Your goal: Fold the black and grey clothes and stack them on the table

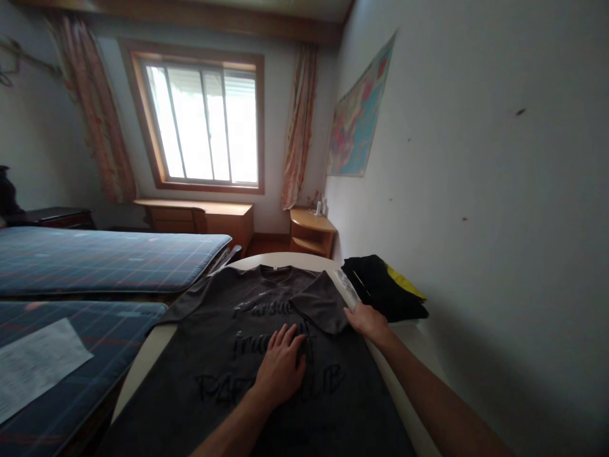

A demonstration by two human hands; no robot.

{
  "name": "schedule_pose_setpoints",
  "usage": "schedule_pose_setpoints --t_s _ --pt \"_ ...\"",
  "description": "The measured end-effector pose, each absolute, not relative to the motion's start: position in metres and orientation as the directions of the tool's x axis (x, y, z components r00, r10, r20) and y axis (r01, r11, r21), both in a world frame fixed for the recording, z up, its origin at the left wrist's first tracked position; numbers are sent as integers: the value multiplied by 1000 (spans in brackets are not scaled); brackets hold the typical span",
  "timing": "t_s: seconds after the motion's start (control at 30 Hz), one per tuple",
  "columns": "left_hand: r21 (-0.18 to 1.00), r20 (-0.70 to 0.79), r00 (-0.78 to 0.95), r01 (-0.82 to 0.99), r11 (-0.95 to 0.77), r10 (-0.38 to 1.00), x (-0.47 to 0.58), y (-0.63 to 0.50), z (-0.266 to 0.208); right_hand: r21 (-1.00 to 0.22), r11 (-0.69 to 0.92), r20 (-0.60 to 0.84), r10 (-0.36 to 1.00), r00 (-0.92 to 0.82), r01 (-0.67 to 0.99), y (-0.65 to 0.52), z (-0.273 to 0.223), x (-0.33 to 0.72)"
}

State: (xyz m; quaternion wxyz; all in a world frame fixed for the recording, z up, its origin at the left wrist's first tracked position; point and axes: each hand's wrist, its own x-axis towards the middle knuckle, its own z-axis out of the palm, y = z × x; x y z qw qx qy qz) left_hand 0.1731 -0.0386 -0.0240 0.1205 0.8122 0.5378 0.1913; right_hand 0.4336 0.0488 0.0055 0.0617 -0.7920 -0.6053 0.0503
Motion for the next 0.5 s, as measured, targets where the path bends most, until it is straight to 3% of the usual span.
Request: schedule_pose_setpoints --t_s 0.2,0.37,0.5 --pt "419 194 347 817 -398 917 171 -38 -25 -322 -174 0 983 184 931 39 -6 440" --pt "470 227 334 786 -403 915 169 -36 -29 -539 -101 110 976 189 836 39 -2 427" --pt "554 302 289 722 -413 909 169 -31 -32 -686 47 210 968 135 726 32 17 403"
